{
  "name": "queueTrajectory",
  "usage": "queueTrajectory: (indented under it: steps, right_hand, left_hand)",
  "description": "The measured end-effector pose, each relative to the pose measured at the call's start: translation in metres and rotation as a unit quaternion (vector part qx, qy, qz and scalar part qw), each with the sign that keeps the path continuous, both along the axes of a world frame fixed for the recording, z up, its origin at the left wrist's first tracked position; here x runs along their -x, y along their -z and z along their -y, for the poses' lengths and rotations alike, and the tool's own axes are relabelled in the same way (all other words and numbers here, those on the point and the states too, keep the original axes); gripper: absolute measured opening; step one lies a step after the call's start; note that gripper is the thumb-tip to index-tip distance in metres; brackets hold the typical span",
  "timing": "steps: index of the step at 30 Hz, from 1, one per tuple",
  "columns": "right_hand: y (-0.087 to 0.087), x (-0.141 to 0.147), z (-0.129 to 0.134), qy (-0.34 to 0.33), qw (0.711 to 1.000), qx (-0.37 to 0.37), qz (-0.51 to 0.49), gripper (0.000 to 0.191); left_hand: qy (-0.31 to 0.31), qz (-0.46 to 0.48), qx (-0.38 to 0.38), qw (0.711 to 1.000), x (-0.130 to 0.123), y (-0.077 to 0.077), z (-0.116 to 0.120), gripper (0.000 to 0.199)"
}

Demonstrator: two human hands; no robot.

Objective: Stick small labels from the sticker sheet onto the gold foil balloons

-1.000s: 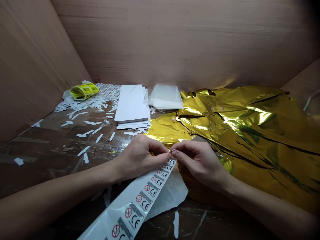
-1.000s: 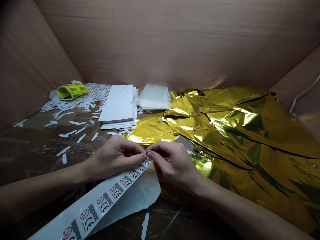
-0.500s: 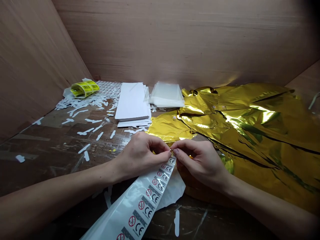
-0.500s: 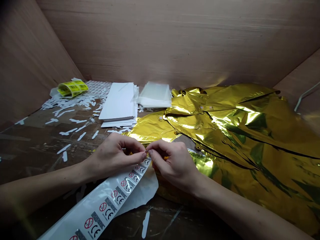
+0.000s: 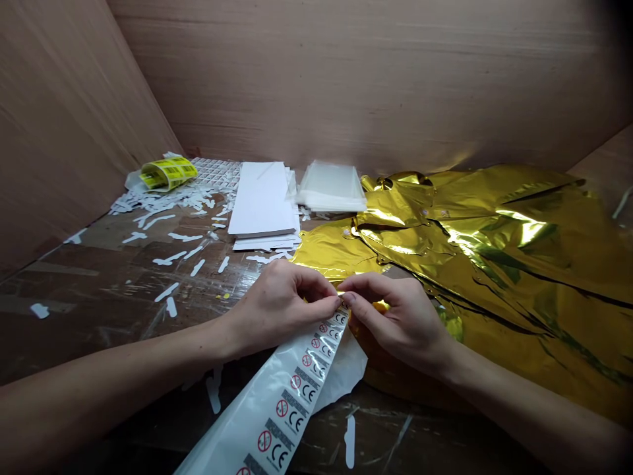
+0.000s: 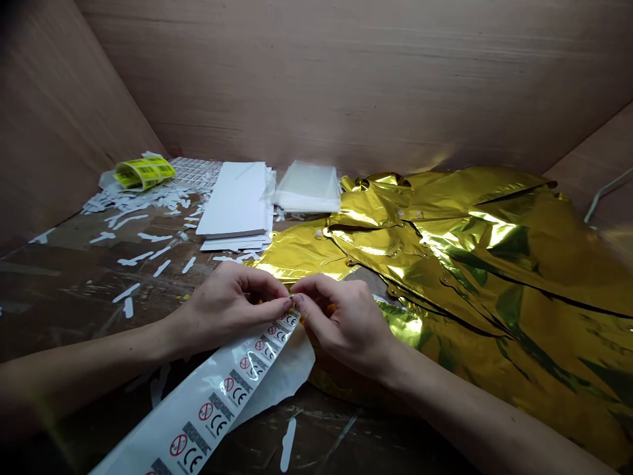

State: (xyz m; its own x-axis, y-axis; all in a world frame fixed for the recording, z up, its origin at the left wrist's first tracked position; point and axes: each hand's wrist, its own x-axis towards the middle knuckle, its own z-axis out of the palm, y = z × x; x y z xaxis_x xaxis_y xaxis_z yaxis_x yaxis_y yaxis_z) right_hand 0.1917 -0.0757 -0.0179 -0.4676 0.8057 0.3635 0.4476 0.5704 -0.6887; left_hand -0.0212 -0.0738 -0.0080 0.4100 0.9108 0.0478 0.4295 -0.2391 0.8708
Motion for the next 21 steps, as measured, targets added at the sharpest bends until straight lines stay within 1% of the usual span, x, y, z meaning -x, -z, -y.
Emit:
queueTrajectory:
  steps: [3, 10, 13, 17, 21]
  right_hand:
    - [0.001, 0.0007, 0.0001, -0.012, 1.0, -0.002, 0.007, 0.012]
    - [0.0038, 0.0009, 0.0003, -0.007, 0.999, -0.015, 0.028, 0.016]
    - [0.0025, 0.0012, -0.0004, -0.006, 1.0, -0.014, 0.026, 0.013]
    - [-0.0006, 0.0017, -0.0014, -0.016, 1.0, 0.002, 0.025, 0.011]
    - [-0.0013, 0.0017, -0.0017, -0.024, 0.999, 0.002, 0.038, 0.013]
  left_hand:
    - [-0.001, 0.005, 0.007, 1.0, -0.0005, -0.0006, 0.0002, 0.018]
    - [0.006, 0.007, 0.014, 1.0, -0.0001, 0.0016, 0.0004, 0.01]
    - [0.011, 0.013, 0.023, 1.0, -0.0008, 0.001, 0.0005, 0.011]
    - [0.013, 0.0, 0.012, 1.0, -0.001, -0.0018, 0.0005, 0.015]
    - [0.025, -0.015, 0.011, 1.0, -0.0006, -0.0017, -0.0002, 0.017]
